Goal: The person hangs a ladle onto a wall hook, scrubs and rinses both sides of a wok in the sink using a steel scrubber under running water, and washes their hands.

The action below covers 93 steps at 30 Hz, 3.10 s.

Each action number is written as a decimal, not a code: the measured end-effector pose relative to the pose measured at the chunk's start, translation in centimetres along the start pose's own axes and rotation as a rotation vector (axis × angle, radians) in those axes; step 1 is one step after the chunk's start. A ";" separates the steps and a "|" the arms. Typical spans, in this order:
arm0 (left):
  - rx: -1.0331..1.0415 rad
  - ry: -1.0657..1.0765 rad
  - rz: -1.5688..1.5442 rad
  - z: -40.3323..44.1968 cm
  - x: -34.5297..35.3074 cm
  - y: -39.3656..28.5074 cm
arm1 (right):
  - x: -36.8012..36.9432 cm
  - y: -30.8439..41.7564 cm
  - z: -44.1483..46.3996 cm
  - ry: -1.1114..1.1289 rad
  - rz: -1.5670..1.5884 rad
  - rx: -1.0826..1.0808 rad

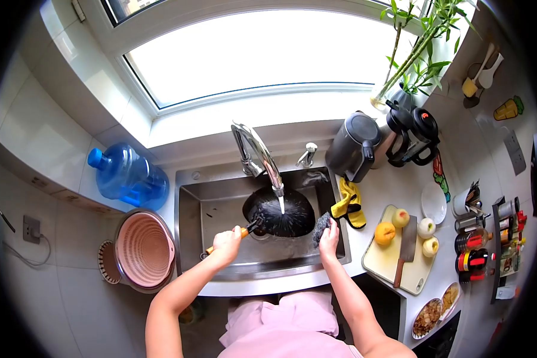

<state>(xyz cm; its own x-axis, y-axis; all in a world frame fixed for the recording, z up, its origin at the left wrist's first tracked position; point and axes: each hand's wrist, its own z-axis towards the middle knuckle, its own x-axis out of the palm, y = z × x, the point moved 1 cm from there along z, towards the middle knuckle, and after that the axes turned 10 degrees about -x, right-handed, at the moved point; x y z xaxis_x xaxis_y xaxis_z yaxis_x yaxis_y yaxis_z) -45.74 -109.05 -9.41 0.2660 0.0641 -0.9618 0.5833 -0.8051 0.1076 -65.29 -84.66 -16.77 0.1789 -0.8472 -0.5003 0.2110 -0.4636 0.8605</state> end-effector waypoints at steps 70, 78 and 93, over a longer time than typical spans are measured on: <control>-0.090 0.284 -0.282 -0.8 0.9 2.7 | 5.5 2.4 -0.1 0.256 -0.152 -0.345; -0.384 1.076 -1.078 -0.5 6.4 3.6 | 5.6 5.6 -3.4 0.391 -0.259 -0.691; 0.049 0.223 -0.182 -0.4 -1.0 1.5 | 8.9 11.3 -2.3 0.283 -0.430 -1.072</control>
<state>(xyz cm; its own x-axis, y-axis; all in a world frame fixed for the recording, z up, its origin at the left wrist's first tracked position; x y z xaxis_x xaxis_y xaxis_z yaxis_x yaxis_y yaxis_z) -44.79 -110.11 -8.17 0.3261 0.3339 -0.8844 0.6006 -0.7956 -0.0789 -59.08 -96.86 -11.76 0.0742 -0.5251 -0.8478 0.9779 -0.1282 0.1650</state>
